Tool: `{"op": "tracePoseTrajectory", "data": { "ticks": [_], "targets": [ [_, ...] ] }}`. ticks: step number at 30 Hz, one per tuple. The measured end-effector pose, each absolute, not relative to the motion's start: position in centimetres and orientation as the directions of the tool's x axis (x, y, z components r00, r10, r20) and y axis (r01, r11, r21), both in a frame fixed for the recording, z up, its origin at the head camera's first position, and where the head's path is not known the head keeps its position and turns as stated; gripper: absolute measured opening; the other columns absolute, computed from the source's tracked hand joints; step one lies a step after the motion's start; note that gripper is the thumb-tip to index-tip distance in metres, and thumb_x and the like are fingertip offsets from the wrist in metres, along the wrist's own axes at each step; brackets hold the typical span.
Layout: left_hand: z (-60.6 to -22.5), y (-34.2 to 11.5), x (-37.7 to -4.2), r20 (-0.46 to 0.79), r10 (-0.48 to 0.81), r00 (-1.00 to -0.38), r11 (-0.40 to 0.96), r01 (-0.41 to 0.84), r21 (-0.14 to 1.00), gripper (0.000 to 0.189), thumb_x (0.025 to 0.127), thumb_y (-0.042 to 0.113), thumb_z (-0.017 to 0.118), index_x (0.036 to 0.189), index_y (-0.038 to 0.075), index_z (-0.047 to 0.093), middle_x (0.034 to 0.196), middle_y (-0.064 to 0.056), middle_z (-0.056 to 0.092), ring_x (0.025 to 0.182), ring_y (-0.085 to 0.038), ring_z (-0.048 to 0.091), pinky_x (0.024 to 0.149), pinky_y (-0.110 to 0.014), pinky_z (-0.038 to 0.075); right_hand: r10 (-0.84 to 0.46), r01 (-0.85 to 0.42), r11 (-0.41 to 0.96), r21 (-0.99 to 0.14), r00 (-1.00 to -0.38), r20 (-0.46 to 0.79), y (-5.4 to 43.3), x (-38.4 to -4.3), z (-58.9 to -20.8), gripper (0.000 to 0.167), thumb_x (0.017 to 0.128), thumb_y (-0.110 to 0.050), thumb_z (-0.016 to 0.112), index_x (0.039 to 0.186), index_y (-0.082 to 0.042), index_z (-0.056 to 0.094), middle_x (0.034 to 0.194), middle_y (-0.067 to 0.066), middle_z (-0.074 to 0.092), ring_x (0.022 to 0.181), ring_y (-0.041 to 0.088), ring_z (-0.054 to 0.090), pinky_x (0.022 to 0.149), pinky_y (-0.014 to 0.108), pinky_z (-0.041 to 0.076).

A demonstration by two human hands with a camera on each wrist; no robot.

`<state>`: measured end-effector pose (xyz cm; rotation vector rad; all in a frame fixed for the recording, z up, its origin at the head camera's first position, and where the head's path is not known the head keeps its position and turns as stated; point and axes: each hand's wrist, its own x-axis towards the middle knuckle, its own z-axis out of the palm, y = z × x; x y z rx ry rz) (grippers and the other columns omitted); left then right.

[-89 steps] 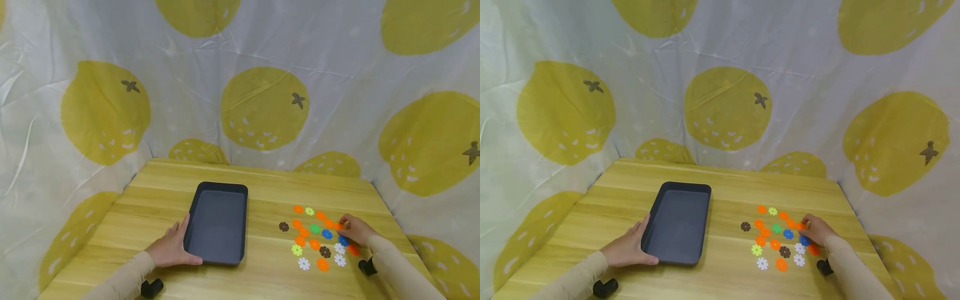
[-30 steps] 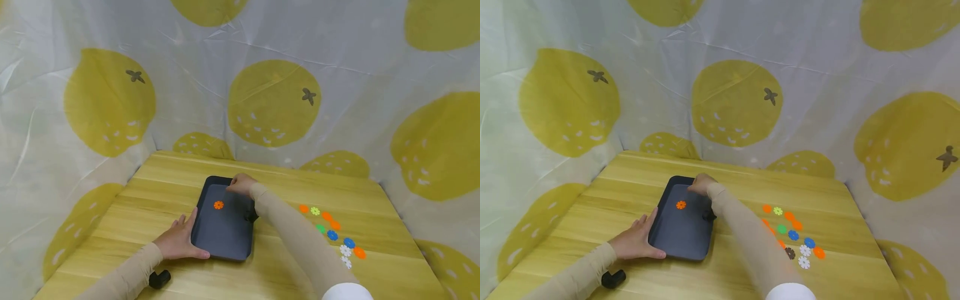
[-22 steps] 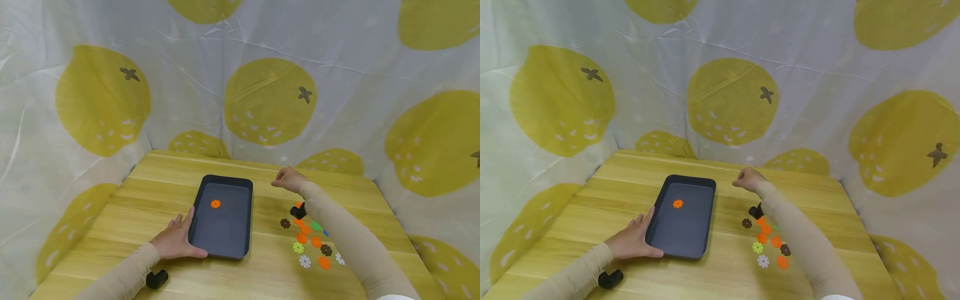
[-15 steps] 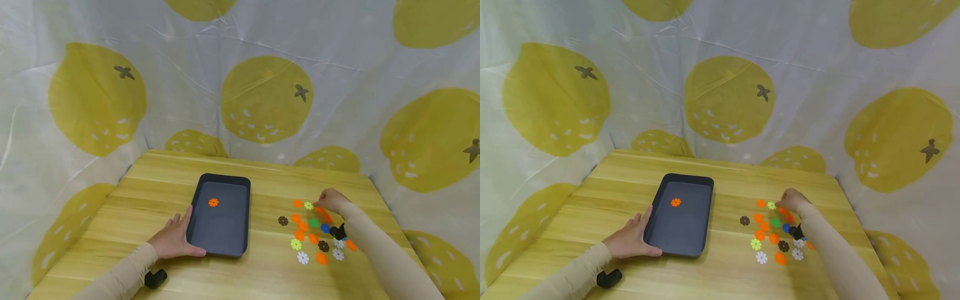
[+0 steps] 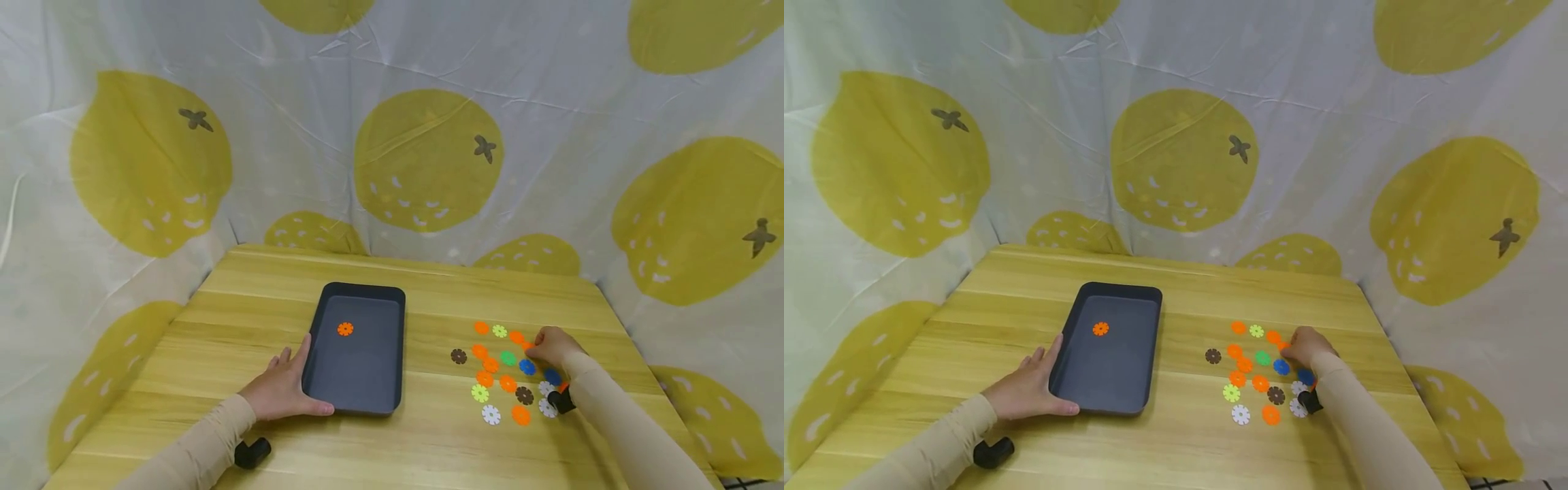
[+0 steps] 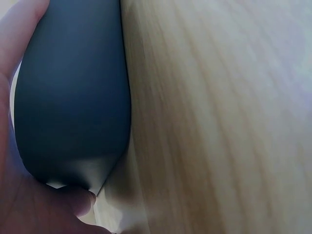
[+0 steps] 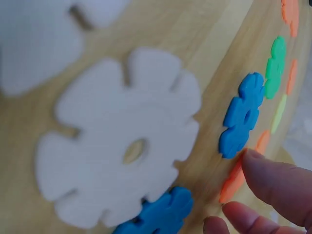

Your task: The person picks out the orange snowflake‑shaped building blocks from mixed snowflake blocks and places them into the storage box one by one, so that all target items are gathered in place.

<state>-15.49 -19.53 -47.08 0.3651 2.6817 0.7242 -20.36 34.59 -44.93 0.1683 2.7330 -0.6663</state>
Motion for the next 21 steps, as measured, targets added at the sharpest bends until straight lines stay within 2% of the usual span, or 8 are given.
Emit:
{"op": "tracePoseTrajectory", "data": {
  "ticks": [6, 11, 16, 21],
  "targets": [
    [-47.1, -19.5, -15.5, -0.257, 0.326, -0.910, 0.838, 0.153, 0.524, 0.149, 0.065, 0.078, 0.078, 0.163, 0.005, -0.007, 0.156, -0.047, 0.018, 0.144, -0.067, 0.016, 0.102, -0.075, 0.039, 0.020, 0.196, 0.864, -0.463, -0.934, -0.357, 34.8, -21.1, -44.9, 0.024, 0.088, -0.016, 0.072, 0.091, 0.002, 0.057, 0.087, 0.010, 0.055, 0.080, 0.023, 0.050, 0.069, 0.030, 0.042],
    [-47.2, -19.6, -15.5, -0.262, 0.325, -0.909, 0.832, 0.143, 0.536, 0.148, 0.066, 0.077, 0.079, 0.163, 0.005, -0.007, 0.157, -0.046, 0.018, 0.146, -0.066, 0.014, 0.102, -0.076, 0.038, 0.017, 0.200, 0.853, -0.482, -0.934, -0.357, 35.0, -21.5, -44.3, 0.020, 0.087, -0.010, 0.069, 0.094, 0.006, 0.060, 0.091, 0.013, 0.060, 0.081, 0.023, 0.052, 0.069, 0.032, 0.045],
    [-47.0, -19.6, -15.5, -0.254, 0.331, -0.909, 0.826, 0.148, 0.544, 0.148, 0.066, 0.077, 0.079, 0.163, 0.005, -0.006, 0.158, -0.044, 0.020, 0.147, -0.065, 0.015, 0.105, -0.076, 0.035, -0.025, 0.171, 0.830, -0.530, -0.939, -0.342, 34.1, -22.7, -42.3, 0.018, 0.097, -0.009, 0.058, 0.105, 0.007, 0.060, 0.103, 0.020, 0.062, 0.069, 0.018, 0.044, 0.063, 0.032, 0.042],
    [-47.1, -19.7, -15.6, -0.250, 0.330, -0.910, 0.825, 0.149, 0.545, 0.147, 0.066, 0.076, 0.079, 0.163, 0.006, -0.005, 0.158, -0.044, 0.021, 0.146, -0.066, 0.016, 0.104, -0.077, 0.036, -0.079, 0.121, 0.809, -0.575, -0.947, -0.310, 29.8, -25.4, -38.5, 0.023, 0.103, -0.015, 0.051, 0.115, 0.003, 0.057, 0.116, 0.025, 0.060, 0.057, 0.013, 0.033, 0.055, 0.031, 0.034]
  ]
}}
